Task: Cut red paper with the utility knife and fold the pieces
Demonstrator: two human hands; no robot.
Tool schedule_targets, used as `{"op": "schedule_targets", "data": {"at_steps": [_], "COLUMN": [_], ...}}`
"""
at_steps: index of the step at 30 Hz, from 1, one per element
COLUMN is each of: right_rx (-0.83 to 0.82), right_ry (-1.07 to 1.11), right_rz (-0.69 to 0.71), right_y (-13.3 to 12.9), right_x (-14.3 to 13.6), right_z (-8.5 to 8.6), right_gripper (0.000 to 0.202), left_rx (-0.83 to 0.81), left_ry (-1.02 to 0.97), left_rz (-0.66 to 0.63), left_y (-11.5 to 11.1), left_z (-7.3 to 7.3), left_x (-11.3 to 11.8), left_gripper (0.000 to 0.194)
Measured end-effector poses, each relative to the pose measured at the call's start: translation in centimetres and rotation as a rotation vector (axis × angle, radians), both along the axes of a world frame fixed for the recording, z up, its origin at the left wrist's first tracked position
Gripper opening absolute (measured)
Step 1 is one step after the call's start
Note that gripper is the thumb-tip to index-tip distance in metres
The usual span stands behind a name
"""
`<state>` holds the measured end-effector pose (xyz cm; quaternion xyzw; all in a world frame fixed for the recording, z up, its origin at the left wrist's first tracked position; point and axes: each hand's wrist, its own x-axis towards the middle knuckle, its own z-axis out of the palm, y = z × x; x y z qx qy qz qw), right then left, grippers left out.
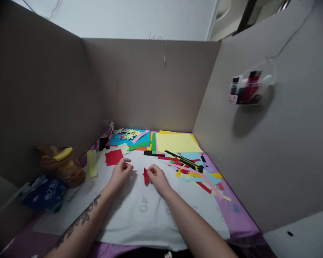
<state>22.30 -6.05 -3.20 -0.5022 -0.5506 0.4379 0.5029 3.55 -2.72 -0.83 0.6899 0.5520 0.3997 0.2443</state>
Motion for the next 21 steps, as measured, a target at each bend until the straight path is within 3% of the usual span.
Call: {"op": "schedule_targets", "data": {"at_steps": [4,7,9,14,21], "right_rx": [0.062,0.138,0.176,0.239,0.281], "right_ry": [-0.095,-0.184,-0.251,-0.434,-0.569], "right_rz": [-0.101,-0.153,-0.190,-0.232,-0.281], "right_y": [2.7,5.3,7.1,10.4,10.2], "right_x": [-0.3,-0.6,-0.7,-0.2,0.7], "right_z": [-0.7,-0.7,-0.8,-1.3,-2.4], "right_gripper": [0.008,0.004,0.008,0.016,0.017], "left_rx": [0.057,0.078,0.078,0.044,-0.016], "left_ry": [0.193,0.326,0.393,0.505,0.601], "left_rz": [0.041,0.079,0.096,0.088,0.074], "left_y": [3.7,5.8,6.7,7.7,8.4], "left_z": [1.5,1.5,0.9,-0.8,-1.4], "left_x": [-5.0,-7.4,-8.2,-9.1,-9.7], "left_gripper": [0.019,0.014,0.016,0.043,0.053]}}
